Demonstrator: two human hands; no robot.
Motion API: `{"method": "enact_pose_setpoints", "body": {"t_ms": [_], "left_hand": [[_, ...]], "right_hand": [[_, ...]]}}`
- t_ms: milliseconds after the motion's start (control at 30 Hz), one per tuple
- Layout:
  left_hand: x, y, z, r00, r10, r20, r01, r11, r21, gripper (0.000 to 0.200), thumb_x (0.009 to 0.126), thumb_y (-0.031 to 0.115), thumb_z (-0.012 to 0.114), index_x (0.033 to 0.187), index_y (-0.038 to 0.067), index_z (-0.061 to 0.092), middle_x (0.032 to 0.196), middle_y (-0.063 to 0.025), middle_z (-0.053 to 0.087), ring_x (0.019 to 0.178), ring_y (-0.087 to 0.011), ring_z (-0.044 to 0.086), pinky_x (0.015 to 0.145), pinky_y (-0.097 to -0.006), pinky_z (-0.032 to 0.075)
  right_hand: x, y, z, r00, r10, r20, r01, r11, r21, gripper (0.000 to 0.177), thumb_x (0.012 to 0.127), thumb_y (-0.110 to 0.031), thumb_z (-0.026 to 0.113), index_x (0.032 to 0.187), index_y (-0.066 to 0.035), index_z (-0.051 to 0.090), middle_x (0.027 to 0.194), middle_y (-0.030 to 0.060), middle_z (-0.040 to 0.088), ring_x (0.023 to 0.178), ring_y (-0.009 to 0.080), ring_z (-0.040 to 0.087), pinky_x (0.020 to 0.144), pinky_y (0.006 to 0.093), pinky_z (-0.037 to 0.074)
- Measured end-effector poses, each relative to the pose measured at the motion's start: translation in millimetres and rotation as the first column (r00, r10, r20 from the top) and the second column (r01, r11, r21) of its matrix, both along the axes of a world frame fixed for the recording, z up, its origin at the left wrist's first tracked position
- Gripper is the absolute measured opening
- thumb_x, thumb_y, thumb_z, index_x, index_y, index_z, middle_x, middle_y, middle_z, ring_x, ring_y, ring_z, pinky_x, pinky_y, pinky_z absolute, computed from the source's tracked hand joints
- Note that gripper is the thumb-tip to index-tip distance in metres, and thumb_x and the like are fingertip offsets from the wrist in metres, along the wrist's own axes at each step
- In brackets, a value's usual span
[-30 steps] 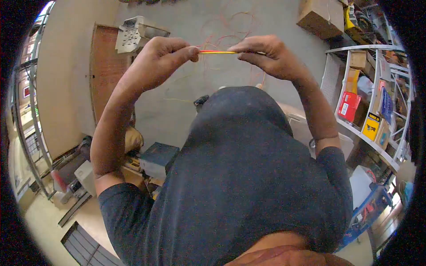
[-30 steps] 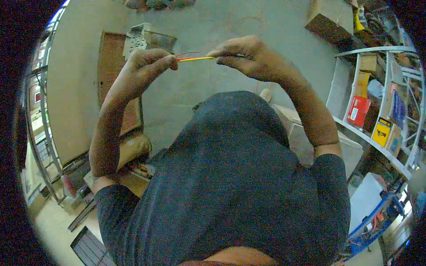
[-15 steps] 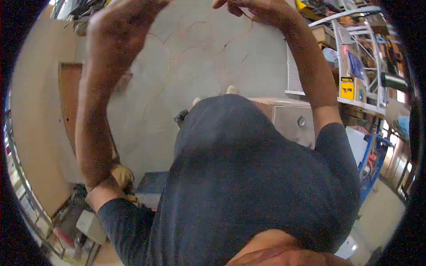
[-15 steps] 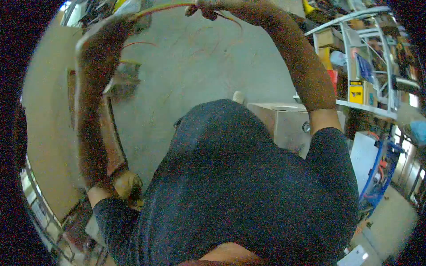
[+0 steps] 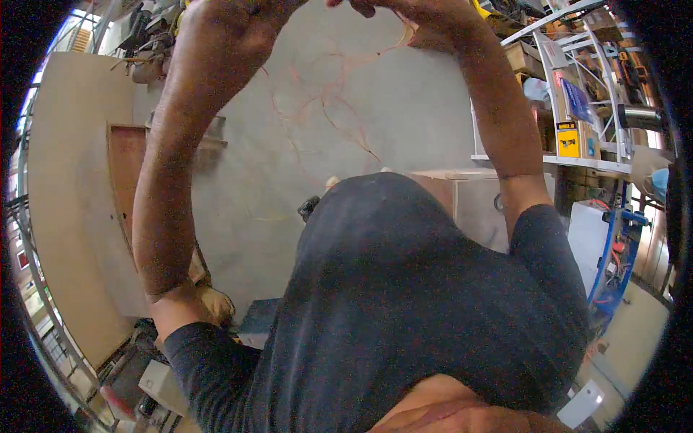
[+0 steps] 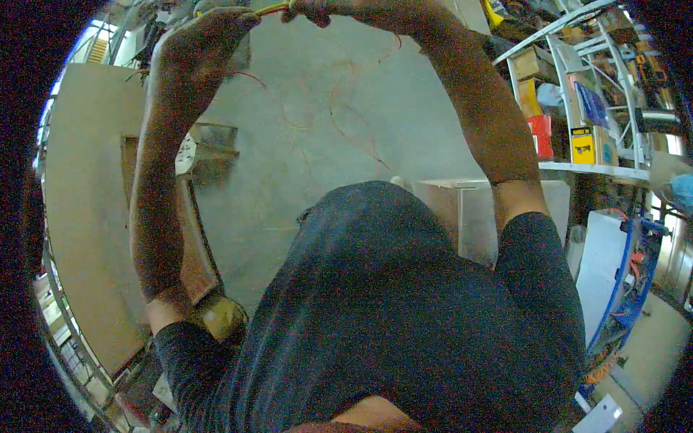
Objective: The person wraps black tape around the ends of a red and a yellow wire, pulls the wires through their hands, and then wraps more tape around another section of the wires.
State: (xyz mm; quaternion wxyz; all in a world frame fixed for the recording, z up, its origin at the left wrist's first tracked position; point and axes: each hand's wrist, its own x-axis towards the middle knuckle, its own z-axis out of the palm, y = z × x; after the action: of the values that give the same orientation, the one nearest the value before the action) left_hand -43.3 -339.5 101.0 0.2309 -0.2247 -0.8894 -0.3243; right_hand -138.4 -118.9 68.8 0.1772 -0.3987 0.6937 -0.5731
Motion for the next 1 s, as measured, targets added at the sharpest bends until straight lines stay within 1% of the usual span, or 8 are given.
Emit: {"method": "enact_pose_setpoints", "body": {"t_ms": [67,233,367,433,533,600,800,1000], "left_hand": [[-7.3,-6.0,-6.5,0.992,0.047,0.118,-0.029,0.988,-0.151,0.023,0.095,0.023,0.056,0.105,0.007,0.07,0.095,-0.0093,0.071,0.085,-0.018,0.066,0.078,-0.0306,0.051],[-6.8,24.6,-0.6,0.946,0.09,0.313,-0.082,0.996,-0.038,0.023,0.095,0.023,0.058,0.104,0.004,0.069,0.087,-0.0082,0.069,0.079,-0.0139,0.062,0.076,-0.0275,0.049],[-12.3,38.0,-20.7,0.979,-0.062,0.195,0.052,0.997,0.053,0.024,0.097,0.025,0.056,0.102,0.005,0.069,0.085,-0.0016,0.066,0.076,-0.0063,0.054,0.071,-0.0241,0.045],[-2.6,49.4,-22.5,0.964,-0.053,0.259,0.027,0.994,0.105,0.025,0.095,0.024,0.057,0.1,0.002,0.069,0.084,-0.0064,0.067,0.077,-0.0107,0.057,0.073,-0.0263,0.047],[2.2,72.7,-29.9,0.906,-0.058,0.419,-0.028,0.98,0.196,0.027,0.094,0.023,0.057,0.098,-0.001,0.069,0.085,-0.0106,0.068,0.083,-0.0145,0.061,0.077,-0.0283,0.048],[-5.3,81.9,-50.5,0.905,-0.14,0.401,0.035,0.965,0.26,0.026,0.097,0.025,0.055,0.098,0.003,0.069,0.079,0.0033,0.058,0.069,-0.0066,0.044,0.064,-0.0243,0.039],[2.4,138.4,-97.3,0.723,-0.049,0.689,-0.024,0.995,0.095,0.026,0.094,0.024,0.056,0.097,0.002,0.069,0.084,0.0004,0.063,0.076,-0.0091,0.052,0.07,-0.0241,0.043],[4.7,197.3,-140.2,0.677,-0.06,0.734,0.011,0.997,0.071,0.026,0.093,0.023,0.057,0.094,-0.001,0.068,0.074,-0.0004,0.057,0.07,-0.0078,0.048,0.065,-0.0235,0.04]], "right_hand": [[-0.6,5.1,4.7,0.999,0.016,-0.051,-0.012,0.997,0.076,0.026,0.094,-0.025,0.061,0.097,0.0,0.069,0.071,-0.0005,0.058,0.067,0.0082,0.051,0.062,0.0238,0.042],[3.8,33.1,23.7,0.986,-0.04,-0.163,0.063,0.989,0.137,0.022,0.093,-0.022,0.063,0.089,-0.001,0.07,0.063,-0.0032,0.053,0.06,0.0062,0.047,0.055,0.0241,0.037],[-72.0,102.8,-13.2,0.909,-0.071,-0.411,0.18,0.955,0.234,0.021,0.091,-0.021,0.065,0.087,-0.001,0.07,0.064,-0.0029,0.055,0.062,0.0065,0.049,0.056,0.0245,0.04],[-26.9,111.8,41.2,0.907,-0.082,-0.413,0.214,0.935,0.283,0.019,0.091,-0.02,0.066,0.088,-0.001,0.07,0.065,-0.0019,0.058,0.063,0.0071,0.051,0.058,0.0248,0.042],[-25.3,136.9,28.9,0.965,-0.061,-0.255,0.127,0.96,0.25,0.018,0.09,-0.02,0.066,0.089,-0.002,0.07,0.067,-0.0005,0.059,0.065,0.007,0.052,0.06,0.0247,0.042],[-25.2,150.9,11.9,0.976,-0.098,-0.192,0.151,0.947,0.282,0.019,0.091,-0.021,0.065,0.09,-0.003,0.071,0.069,0.0004,0.06,0.067,0.0075,0.054,0.061,0.0252,0.044],[-22.2,207.9,-71.9,0.962,-0.045,-0.269,0.151,0.908,0.391,0.029,0.092,-0.028,0.057,0.094,-0.002,0.071,0.08,0.009,0.069,0.074,0.0181,0.064,0.07,0.0308,0.05],[29.1,262.1,-159.1,0.968,-0.251,-0.006,0.234,0.893,0.385,0.033,0.09,-0.031,0.06,0.107,-0.003,0.067,0.094,0.0119,0.07,0.084,0.0205,0.065,0.077,0.0334,0.05]]}}
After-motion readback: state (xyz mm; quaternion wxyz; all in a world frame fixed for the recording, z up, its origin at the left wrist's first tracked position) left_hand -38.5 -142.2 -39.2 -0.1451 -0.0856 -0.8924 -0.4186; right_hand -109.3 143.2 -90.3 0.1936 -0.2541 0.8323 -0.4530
